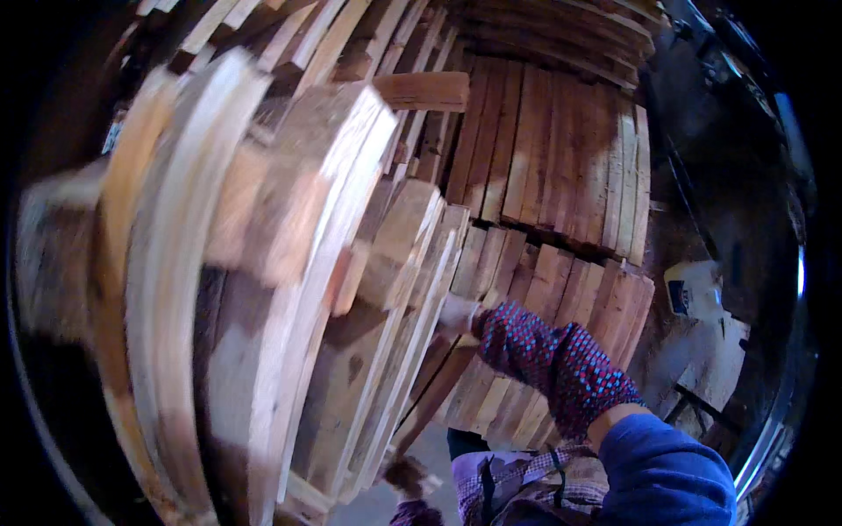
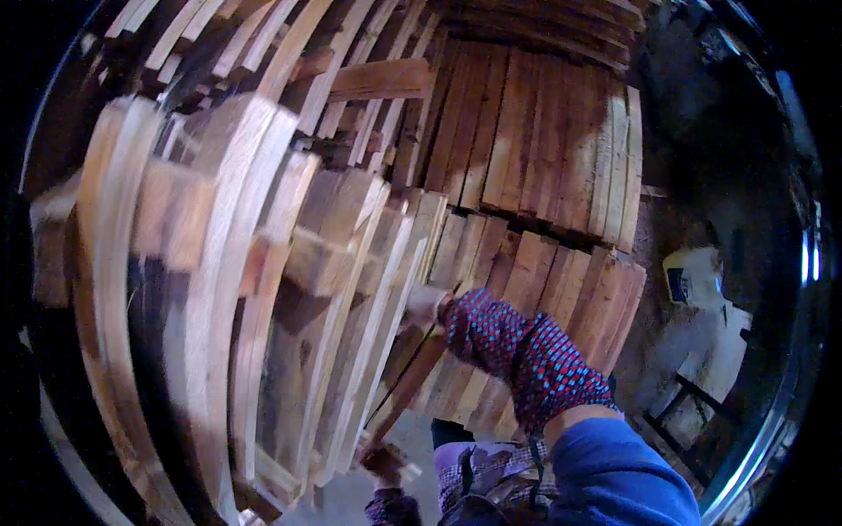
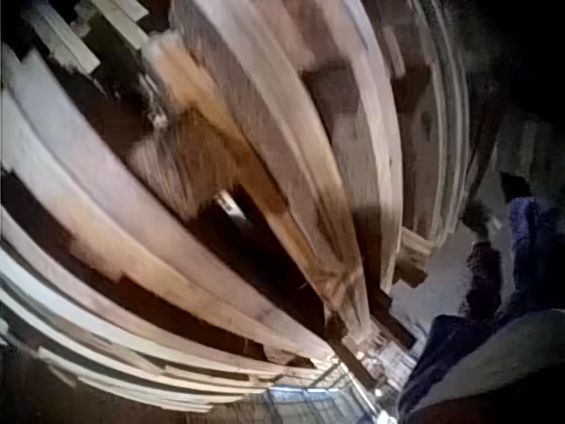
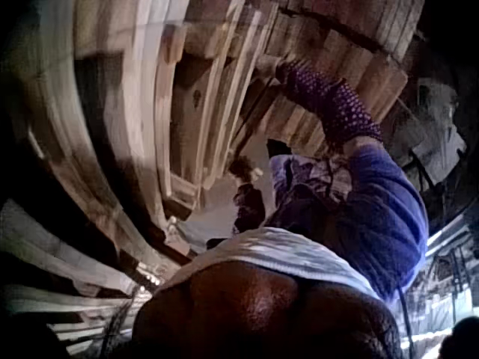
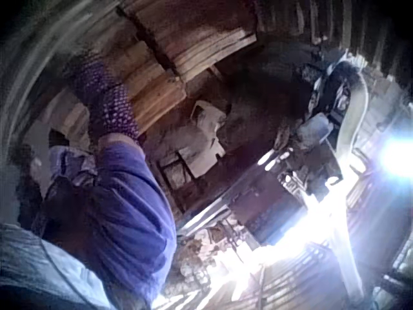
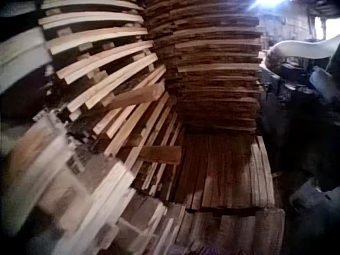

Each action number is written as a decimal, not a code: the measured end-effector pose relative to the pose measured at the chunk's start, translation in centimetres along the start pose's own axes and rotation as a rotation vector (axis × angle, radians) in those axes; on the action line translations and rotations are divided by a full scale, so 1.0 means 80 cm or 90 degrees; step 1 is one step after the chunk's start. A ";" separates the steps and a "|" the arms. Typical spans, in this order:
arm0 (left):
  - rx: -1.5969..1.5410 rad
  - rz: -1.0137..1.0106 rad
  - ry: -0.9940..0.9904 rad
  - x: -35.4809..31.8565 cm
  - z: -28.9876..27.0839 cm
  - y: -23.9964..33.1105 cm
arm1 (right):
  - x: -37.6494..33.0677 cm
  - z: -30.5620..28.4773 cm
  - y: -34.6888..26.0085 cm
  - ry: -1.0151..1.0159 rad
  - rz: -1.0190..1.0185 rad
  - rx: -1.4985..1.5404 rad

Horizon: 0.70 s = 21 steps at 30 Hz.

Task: The person picks up wood slats one at a time from a stack, passes them through a woodworking machine, and then organizes the processed slats into a different stack.

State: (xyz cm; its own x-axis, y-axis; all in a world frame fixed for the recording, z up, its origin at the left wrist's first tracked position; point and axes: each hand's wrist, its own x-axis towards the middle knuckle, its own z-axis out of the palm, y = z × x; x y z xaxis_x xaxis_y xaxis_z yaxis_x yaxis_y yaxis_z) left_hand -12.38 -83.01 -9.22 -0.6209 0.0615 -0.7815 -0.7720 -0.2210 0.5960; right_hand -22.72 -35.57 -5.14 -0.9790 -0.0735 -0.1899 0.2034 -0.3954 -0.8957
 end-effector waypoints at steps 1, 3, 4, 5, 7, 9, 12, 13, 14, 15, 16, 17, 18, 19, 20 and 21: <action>-0.039 0.006 -0.048 0.014 0.009 -0.030 | -0.006 -0.025 -0.003 -0.015 -0.004 -0.122; -0.155 0.086 -0.065 0.060 -0.032 -0.074 | 0.021 -0.029 -0.033 -0.106 -0.071 -0.362; -0.082 0.150 -0.062 0.068 -0.039 -0.076 | 0.032 -0.024 -0.035 -0.094 -0.117 -0.510; -0.005 0.196 -0.064 0.070 -0.024 -0.077 | 0.030 -0.032 -0.031 -0.058 -0.143 -0.661; -0.049 0.189 -0.049 0.039 0.046 -0.078 | 0.015 -0.062 -0.007 -0.009 -0.128 -0.709; -0.075 0.181 -0.019 -0.032 0.154 -0.028 | -0.004 -0.060 -0.020 0.010 0.000 -0.669; -0.206 0.156 -0.062 0.010 0.090 -0.044 | 0.019 -0.045 -0.003 0.057 -0.018 -0.150; -0.184 0.196 -0.050 0.018 0.067 -0.047 | 0.025 -0.020 0.001 0.054 -0.052 -0.100; -0.162 0.235 -0.037 0.019 0.040 -0.051 | 0.020 -0.001 0.006 0.040 -0.136 -0.346; -0.131 0.197 -0.034 0.005 0.020 -0.050 | 0.002 0.019 0.003 0.068 -0.219 -0.590; -0.094 0.137 -0.057 -0.001 0.014 -0.040 | -0.023 0.016 0.011 0.083 -0.192 -0.586; -0.056 0.078 -0.081 -0.003 0.007 -0.027 | -0.047 0.014 0.020 0.099 -0.166 -0.583; -0.023 0.064 -0.075 -0.016 -0.018 0.003 | -0.034 0.041 0.033 0.079 -0.177 -0.556; -0.029 0.094 -0.014 -0.011 -0.051 0.013 | -0.026 0.058 0.046 0.071 -0.181 -0.538; -0.037 0.114 0.041 -0.010 -0.055 0.017 | -0.025 0.066 0.071 0.071 -0.173 -0.524; -0.043 0.141 0.103 -0.011 -0.064 0.025 | -0.028 0.083 0.067 0.093 -0.117 -0.398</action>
State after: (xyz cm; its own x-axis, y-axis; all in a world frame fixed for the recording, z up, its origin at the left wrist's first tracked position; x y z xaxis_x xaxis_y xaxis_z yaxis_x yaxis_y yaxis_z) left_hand -12.68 -88.48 -8.25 -0.7392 -0.1503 -0.6565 -0.6061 -0.2766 0.7458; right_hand -19.49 -43.60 -6.87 -0.9960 0.0861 -0.0252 0.0435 0.2185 -0.9749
